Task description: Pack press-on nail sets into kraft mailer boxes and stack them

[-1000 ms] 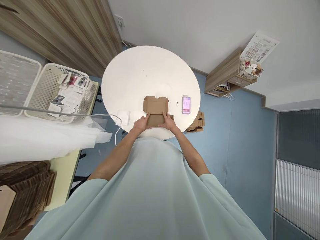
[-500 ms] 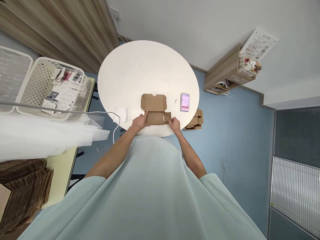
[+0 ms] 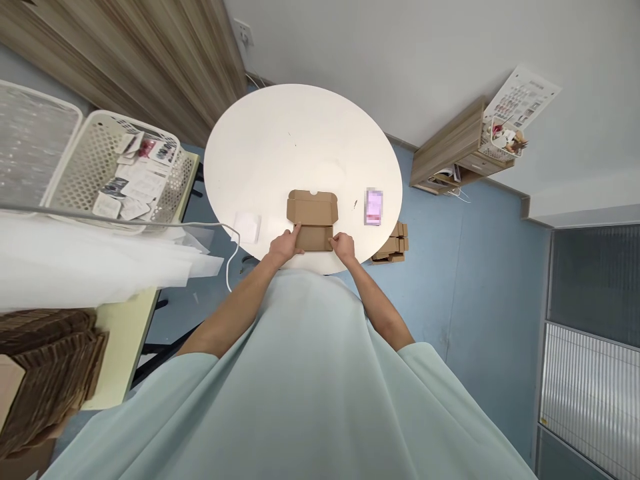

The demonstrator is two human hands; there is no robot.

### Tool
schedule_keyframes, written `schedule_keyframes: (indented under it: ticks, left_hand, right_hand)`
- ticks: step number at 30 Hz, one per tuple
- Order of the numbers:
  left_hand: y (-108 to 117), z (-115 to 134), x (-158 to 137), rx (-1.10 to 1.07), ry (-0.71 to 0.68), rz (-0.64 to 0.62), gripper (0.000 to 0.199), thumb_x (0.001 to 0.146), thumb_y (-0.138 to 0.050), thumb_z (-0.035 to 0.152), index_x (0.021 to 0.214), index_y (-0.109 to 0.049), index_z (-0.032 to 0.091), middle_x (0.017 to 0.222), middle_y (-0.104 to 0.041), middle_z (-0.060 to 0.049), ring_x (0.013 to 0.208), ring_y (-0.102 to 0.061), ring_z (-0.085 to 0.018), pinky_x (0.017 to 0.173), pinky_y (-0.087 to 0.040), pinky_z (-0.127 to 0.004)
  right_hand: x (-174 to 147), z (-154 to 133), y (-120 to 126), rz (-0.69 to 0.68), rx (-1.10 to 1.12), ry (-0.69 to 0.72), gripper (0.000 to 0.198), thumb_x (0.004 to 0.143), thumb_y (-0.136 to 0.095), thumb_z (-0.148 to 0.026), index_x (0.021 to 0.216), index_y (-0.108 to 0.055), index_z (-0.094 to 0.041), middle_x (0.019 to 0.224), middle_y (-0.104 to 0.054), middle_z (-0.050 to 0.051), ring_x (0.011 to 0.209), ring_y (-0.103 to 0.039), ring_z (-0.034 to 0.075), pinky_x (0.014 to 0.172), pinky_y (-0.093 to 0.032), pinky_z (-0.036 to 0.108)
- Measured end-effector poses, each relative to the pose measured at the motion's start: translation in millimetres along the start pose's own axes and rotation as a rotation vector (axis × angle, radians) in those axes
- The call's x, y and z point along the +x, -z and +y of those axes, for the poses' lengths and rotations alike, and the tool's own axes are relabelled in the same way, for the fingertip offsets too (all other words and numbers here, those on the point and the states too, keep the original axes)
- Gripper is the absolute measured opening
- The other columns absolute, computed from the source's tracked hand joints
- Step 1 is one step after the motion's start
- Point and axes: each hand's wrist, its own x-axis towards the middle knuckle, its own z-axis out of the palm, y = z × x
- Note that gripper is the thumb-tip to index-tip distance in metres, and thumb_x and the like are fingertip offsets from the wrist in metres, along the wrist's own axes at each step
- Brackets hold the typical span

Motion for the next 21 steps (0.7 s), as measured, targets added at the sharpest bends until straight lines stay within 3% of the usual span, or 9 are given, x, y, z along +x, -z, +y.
schedule_keyframes:
  ticks: [5,11,17,21]
  left_hand:
    - [-3,0,-3,-0.022,0.005,0.0,0.113,0.096,-0.075,0.048,0.182,-0.003,0.031,0.147,-0.06,-0.022,0.124,-0.071,-0.04,0.097,-0.058,-0.043]
    - [-5,2,-3,-0.027,0.006,0.017,0.112,0.096,-0.075,0.048,0.181,-0.005,0.031,0.145,-0.061,-0.022,0.122,-0.072,-0.04,0.097,-0.057,-0.043]
    - [-8,1,-10,-0.007,-0.025,0.038,0.101,0.101,-0.068,0.053,0.182,-0.012,0.032,0.142,-0.062,-0.021,0.119,-0.072,-0.04,0.095,-0.058,-0.044]
    - [-12,-11,-28,-0.052,-0.042,0.14,0.087,0.108,-0.055,0.061,0.181,-0.019,0.031,0.141,-0.063,-0.02,0.121,-0.071,-0.04,0.095,-0.057,-0.044]
  right_hand:
    - [4,-7,-2,-0.022,-0.129,-0.041,0.023,0.106,-0.055,-0.025,0.101,-0.077,-0.018,0.102,-0.08,0.015,0.098,-0.075,0.029,0.08,-0.054,0.034]
    - [3,-17,0,-0.016,-0.191,-0.062,0.022,0.104,-0.054,-0.019,0.108,-0.075,-0.015,0.11,-0.078,0.02,0.106,-0.075,0.033,0.086,-0.056,0.038]
    - [0,-16,7,0.004,-0.198,-0.083,0.019,0.104,-0.06,-0.028,0.107,-0.076,-0.019,0.111,-0.08,0.018,0.108,-0.077,0.033,0.087,-0.058,0.039]
    - [-6,-12,18,0.053,-0.158,-0.098,0.023,0.103,-0.064,-0.04,0.099,-0.077,-0.021,0.106,-0.082,0.015,0.105,-0.077,0.032,0.087,-0.058,0.039]
